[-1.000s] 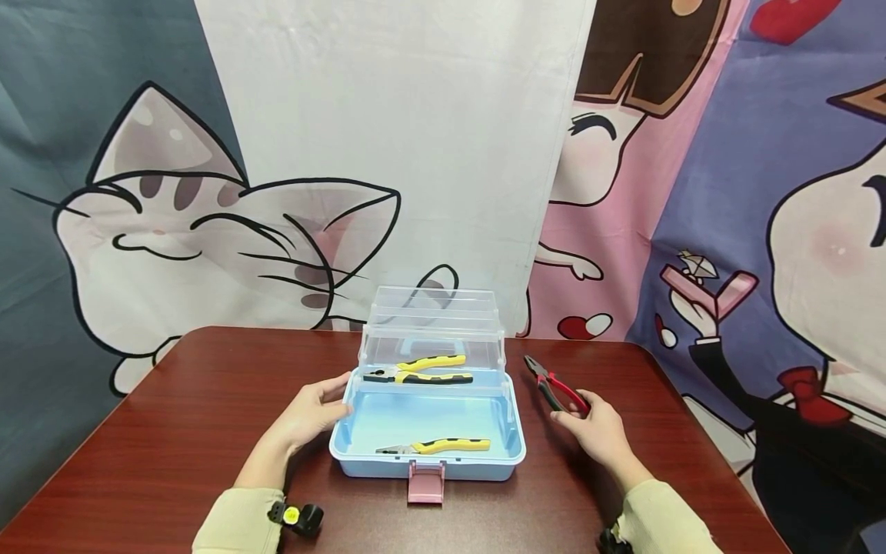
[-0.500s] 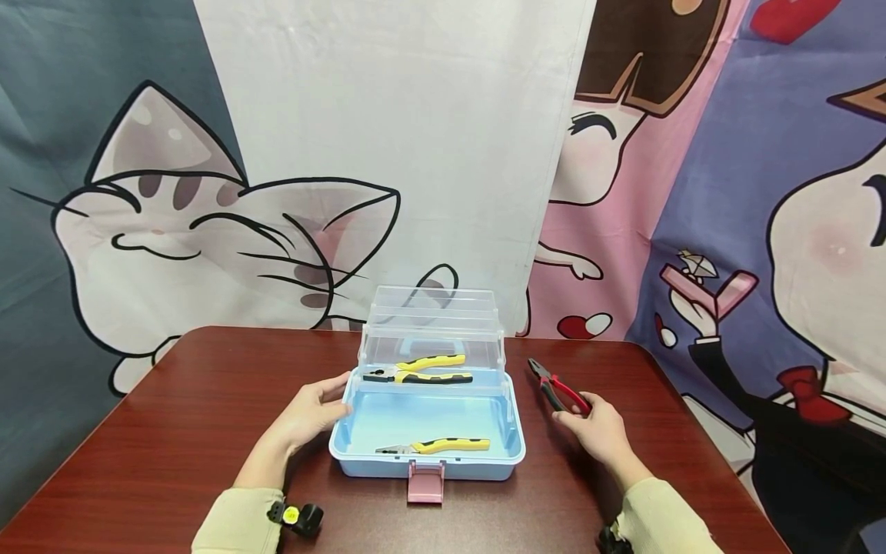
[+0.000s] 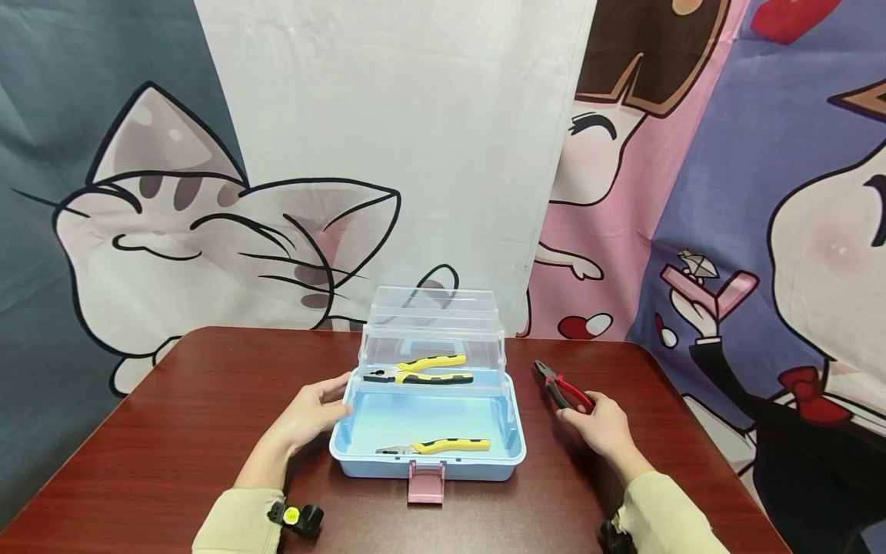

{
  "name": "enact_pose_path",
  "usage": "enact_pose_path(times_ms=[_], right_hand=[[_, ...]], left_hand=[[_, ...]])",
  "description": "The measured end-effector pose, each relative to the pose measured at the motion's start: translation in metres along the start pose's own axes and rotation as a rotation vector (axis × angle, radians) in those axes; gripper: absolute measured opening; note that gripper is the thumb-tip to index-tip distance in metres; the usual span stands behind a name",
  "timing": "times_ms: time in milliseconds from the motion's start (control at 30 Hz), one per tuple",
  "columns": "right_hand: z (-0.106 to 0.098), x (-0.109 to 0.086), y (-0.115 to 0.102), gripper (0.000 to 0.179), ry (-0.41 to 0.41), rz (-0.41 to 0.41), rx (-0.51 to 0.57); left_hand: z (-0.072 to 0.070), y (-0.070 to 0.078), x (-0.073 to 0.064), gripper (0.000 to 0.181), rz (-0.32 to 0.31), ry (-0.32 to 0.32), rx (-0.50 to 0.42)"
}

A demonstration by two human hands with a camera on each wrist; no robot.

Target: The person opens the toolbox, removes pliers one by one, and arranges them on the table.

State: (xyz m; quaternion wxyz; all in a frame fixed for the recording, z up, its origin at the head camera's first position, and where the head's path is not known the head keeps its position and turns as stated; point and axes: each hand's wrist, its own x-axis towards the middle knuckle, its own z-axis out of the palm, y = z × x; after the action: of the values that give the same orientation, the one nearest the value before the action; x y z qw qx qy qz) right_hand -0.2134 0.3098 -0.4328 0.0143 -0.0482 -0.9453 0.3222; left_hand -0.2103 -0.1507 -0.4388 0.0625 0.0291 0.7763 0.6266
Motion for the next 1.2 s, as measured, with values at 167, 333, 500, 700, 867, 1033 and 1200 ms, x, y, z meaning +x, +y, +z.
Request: enact_pose_path(times_ms=[167, 333, 500, 700, 867, 1033, 1200], right_hand=[[-0.0006, 0.0001, 0.0011, 0.069, -0.009, 0.002, -0.01], [-0.0023, -0.0009, 0.0006, 0.068, -0.017, 0.008, -0.019], [-0.0028, -0.0007, 0.0018, 0.068, -0.017, 0.006, -0.039], [-0.0019, -0.0001, 0.0039, 0.065, -0.007, -0.007, -0.066], [-0.0023, 0.0003, 0.0036, 0.067, -0.009, -0.008, -0.086], [-0.0028, 0.0004, 0.0015, 0.073, -0.017, 0.0, -0.116], [-0.0027, 0.0002, -0.0011, 0.077, -0.02, 0.016, -0.143]], left_hand=[[0.0002, 0.0006, 0.0, 0.066, 0.002, -0.001, -0.003], [0.0008, -0.0008, 0.0011, 0.066, 0.008, -0.002, -0.007], [0.0006, -0.0014, 0.0011, 0.066, 0.012, -0.002, -0.003], [0.0009, -0.0015, 0.0019, 0.066, 0.005, -0.005, -0.013], [0.0004, -0.0002, 0.0009, 0.066, 0.004, -0.003, -0.002], [-0.0002, -0.0009, 0.0014, 0.066, -0.001, -0.003, 0.011], [-0.0007, -0.0023, 0.0022, 0.067, -0.001, -0.001, 0.017]])
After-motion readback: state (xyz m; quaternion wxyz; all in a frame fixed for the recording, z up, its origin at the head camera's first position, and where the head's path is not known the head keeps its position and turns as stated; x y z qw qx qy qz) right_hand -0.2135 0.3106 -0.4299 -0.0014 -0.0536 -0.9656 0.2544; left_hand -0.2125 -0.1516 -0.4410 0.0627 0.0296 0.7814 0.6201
